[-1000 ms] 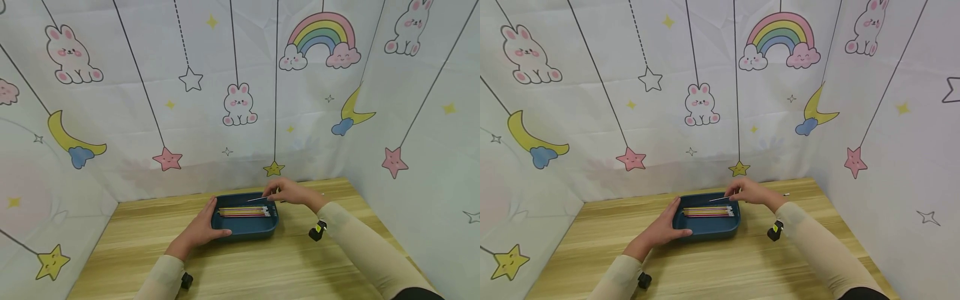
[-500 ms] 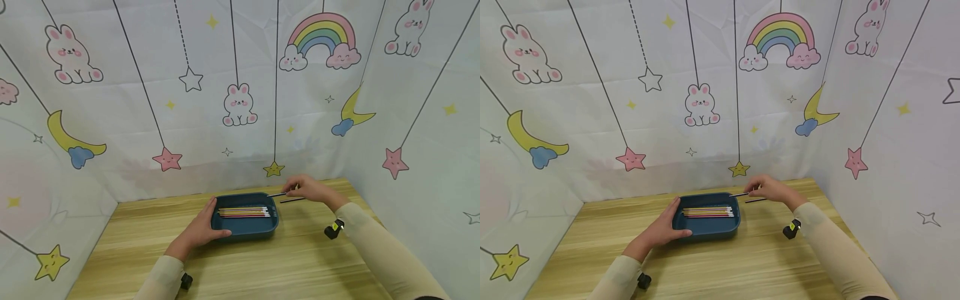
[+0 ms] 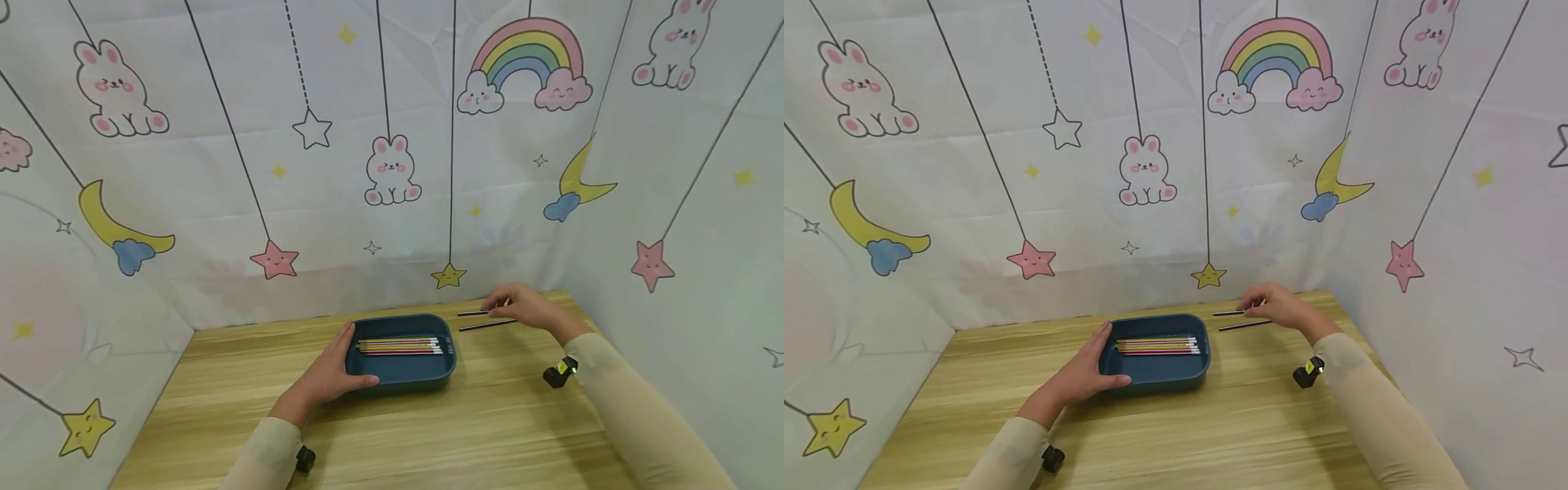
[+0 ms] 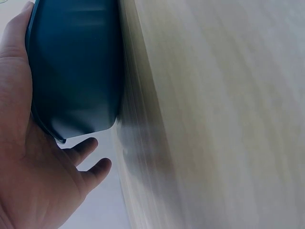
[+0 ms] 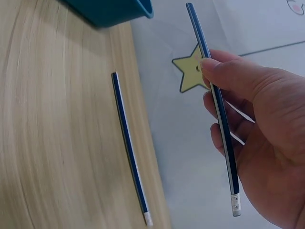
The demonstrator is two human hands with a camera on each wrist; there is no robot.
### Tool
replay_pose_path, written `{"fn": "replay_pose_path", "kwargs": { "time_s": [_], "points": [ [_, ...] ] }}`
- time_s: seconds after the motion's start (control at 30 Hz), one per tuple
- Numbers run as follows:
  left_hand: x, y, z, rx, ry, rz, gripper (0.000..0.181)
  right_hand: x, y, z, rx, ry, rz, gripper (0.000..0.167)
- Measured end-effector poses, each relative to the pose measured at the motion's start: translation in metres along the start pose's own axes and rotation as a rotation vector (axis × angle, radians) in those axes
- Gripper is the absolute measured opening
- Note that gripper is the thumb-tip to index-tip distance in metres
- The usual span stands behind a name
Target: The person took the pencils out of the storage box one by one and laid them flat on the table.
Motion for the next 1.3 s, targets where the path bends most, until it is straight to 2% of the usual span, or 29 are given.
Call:
{"fn": "replay_pose_path", "kwargs": {
  "time_s": [0.23, 0.57, 0.97, 1.3],
  "points": [
    [-0.002, -0.001, 0.000, 0.018, 0.004, 0.005, 0.132, -0.001, -0.002, -0.023, -0.042, 0.006, -0.003, 0.015],
    [-0.002, -0.002, -0.001, 0.019, -0.013, -0.001, 0.132, -0.011, 0.002, -0.051, -0.057, 0.037, -0.029, 0.015],
    [-0.002, -0.002, -0.001, 0.034, -0.005, 0.009, 0.133, -0.025, 0.002, -0.070, -0.031, 0.009, -0.111, 0.016],
    [-0.002, 0.001, 0.002, 0.025, -0.010, 0.008, 0.135, -0.036, 0.006, -0.074, 0.019, -0.035, -0.155, 0.013]
  ]
}}
Point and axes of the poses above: each hand's wrist, its own y-axis towards the middle knuckle, its own x-axis out of the back of the hand, z = x × y, the point moved 10 cm from there along y, towards the middle knuckle, and after that the axes turned 11 degrees about -x, right-handed, at the moved point
